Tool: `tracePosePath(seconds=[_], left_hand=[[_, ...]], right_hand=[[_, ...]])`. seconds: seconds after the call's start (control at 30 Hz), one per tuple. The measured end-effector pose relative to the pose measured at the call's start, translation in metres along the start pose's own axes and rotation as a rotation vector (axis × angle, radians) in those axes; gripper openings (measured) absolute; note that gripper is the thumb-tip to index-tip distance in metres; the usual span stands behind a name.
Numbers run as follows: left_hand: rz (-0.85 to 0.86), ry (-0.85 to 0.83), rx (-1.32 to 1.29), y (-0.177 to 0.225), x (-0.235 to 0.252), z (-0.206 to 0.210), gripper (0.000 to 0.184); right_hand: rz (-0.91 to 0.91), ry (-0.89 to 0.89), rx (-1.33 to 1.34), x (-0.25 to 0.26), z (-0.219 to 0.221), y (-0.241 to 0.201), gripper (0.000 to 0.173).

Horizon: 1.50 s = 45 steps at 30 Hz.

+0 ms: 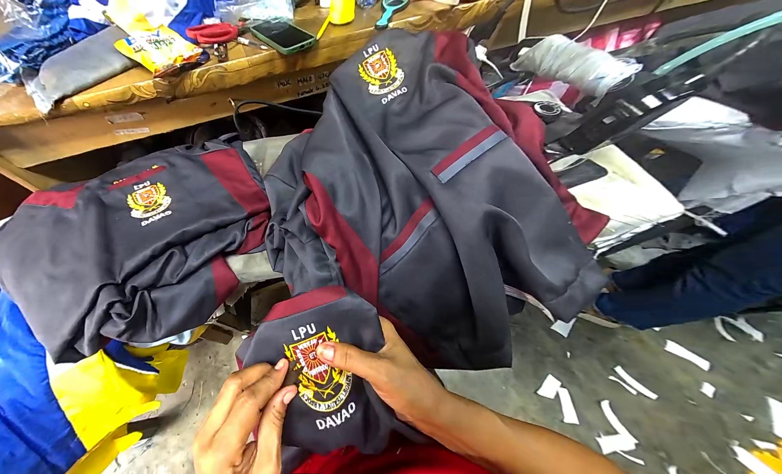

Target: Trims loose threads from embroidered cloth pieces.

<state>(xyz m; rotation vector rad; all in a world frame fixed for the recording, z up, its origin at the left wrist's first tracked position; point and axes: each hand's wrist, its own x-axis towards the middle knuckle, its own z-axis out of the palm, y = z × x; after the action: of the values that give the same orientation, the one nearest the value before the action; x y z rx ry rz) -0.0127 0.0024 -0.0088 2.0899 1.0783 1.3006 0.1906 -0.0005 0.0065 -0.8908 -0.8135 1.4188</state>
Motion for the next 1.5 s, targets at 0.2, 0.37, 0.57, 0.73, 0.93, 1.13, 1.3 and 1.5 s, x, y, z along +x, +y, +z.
tracePosePath(seconds=[0.2,0.37,0.57,0.73,0.93,1.13,1.3,1.5], left_hand=[[-0.01,0.015,0.13,0.012,-0.002,-0.001,0.017],[-0.009,-0.001,0.17,0.015,-0.002,-0.002,0.017],[-0.05,0.034,0.08,0.015,-0.004,0.002,0.019],[0.022,0.017,0.055,0.003,-0.003,0.002,0.016],[-0.034,-0.003,-0.03,0.0,0.0,0.0,0.016],[-0.028,-0.039,0.009,0.003,0.0,-0.004,0.015],[-0.025,-0.059,0.005,0.001,0.002,-0.005,0.015],[-0.104,-0.017,-0.051,0.004,-0.002,0.0,0.015]], right_hand=[[-0.082,-0.009,-0.068,-0.002,0.001,0.004,0.02],[-0.07,-0.005,-0.06,-0.003,0.002,0.002,0.02],[-0.111,-0.014,-0.073,-0.003,0.002,0.004,0.02],[0.018,0.003,-0.049,-0.003,0.0,-0.001,0.018],[-0.051,-0.006,-0.069,-0.004,0.001,0.004,0.019],[0.014,-0.038,-0.072,-0.002,-0.003,0.002,0.017],[-0.073,-0.045,-0.126,-0.004,-0.002,0.003,0.018],[-0.111,-0.047,-0.157,-0.004,0.0,0.005,0.018]])
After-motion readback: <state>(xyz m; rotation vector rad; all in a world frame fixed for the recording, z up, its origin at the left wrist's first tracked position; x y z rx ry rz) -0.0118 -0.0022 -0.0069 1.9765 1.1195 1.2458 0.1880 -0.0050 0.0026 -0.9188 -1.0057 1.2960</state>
